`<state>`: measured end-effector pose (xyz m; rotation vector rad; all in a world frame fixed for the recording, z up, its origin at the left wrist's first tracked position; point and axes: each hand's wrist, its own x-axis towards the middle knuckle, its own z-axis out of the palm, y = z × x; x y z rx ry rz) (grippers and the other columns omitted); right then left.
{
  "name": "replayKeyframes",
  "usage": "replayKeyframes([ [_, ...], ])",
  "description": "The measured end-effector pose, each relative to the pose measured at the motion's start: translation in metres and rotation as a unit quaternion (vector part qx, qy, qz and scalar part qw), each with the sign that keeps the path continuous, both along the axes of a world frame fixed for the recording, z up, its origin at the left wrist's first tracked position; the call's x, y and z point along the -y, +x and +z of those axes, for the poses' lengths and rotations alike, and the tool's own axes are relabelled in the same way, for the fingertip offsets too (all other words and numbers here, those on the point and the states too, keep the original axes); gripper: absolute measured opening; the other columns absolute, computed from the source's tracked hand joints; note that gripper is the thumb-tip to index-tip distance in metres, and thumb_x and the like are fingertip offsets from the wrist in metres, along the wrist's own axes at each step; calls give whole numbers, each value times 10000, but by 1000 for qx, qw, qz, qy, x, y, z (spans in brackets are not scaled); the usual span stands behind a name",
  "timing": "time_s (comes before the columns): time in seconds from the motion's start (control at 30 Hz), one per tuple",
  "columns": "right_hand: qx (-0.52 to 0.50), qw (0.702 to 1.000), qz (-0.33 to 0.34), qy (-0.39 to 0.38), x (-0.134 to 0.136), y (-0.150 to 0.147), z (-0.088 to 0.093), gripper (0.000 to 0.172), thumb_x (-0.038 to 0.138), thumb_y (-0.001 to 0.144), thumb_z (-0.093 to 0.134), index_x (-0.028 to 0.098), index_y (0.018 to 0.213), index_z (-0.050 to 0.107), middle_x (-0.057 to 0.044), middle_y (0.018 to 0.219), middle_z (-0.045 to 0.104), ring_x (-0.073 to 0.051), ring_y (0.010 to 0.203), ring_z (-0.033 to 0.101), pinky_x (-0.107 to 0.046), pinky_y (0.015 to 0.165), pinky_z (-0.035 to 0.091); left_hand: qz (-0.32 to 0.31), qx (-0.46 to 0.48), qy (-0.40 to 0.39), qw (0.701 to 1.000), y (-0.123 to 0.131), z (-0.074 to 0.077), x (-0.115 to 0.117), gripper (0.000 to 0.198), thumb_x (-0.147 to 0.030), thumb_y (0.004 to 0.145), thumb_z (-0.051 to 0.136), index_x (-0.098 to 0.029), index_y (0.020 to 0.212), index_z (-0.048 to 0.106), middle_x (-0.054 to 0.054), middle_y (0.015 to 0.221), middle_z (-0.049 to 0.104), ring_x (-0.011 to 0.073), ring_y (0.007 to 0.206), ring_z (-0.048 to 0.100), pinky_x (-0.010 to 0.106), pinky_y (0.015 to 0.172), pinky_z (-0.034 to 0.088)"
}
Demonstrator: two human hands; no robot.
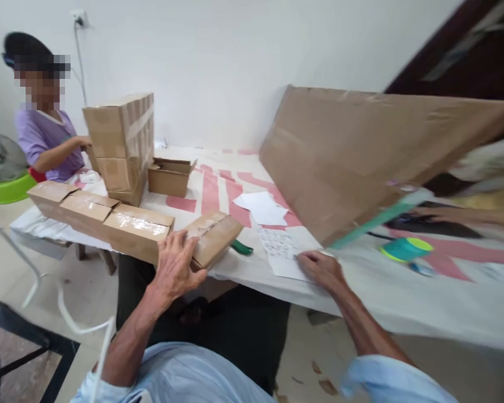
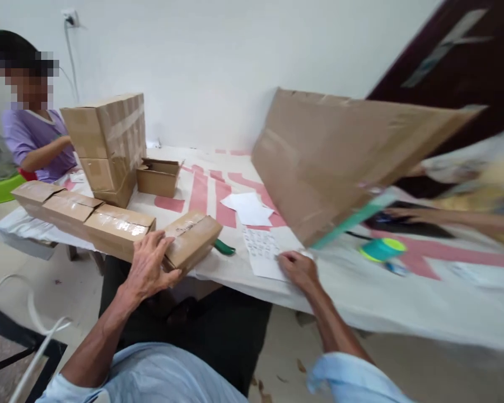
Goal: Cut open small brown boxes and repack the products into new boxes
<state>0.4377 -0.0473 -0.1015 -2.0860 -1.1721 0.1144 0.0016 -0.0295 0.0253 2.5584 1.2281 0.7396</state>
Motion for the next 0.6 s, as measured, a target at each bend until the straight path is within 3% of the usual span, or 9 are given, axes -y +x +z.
replayKeyframes([
  [0.13, -73, 997, -12, 1, 4, 0, 8, 334, 507, 770, 604, 230, 587, 650, -51, 534, 636, -217, 589, 604, -315, 573, 484, 28, -8, 39, 999, -3, 1, -5, 620, -362, 790, 808, -234, 1369, 625, 204, 1517, 566, 430, 1400, 537, 598, 1147, 409],
  [0.33, -143, 989, -24, 12, 0, 34, -10, 261, 403, 781, 614, 173, 789, 737, -44, 604, 685, -167, 565, 590, -259, 543, 490, 16, -21, 81, 996, 2, -1, -20, 583, -401, 857, 736, -210, 1393, 610, 218, 1514, 582, 438, 1395, 550, 604, 1135, 411],
  [0.6, -162, 987, -2, 5, -18, 40, -22, 234, 316, 733, 608, 153, 806, 760, -8, 578, 657, -152, 532, 548, -248, 523, 454, 11, 0, 91, 996, 0, -1, -23, 566, -421, 842, 724, -224, 1363, 622, 192, 1474, 621, 435, 1385, 561, 610, 1145, 406],
])
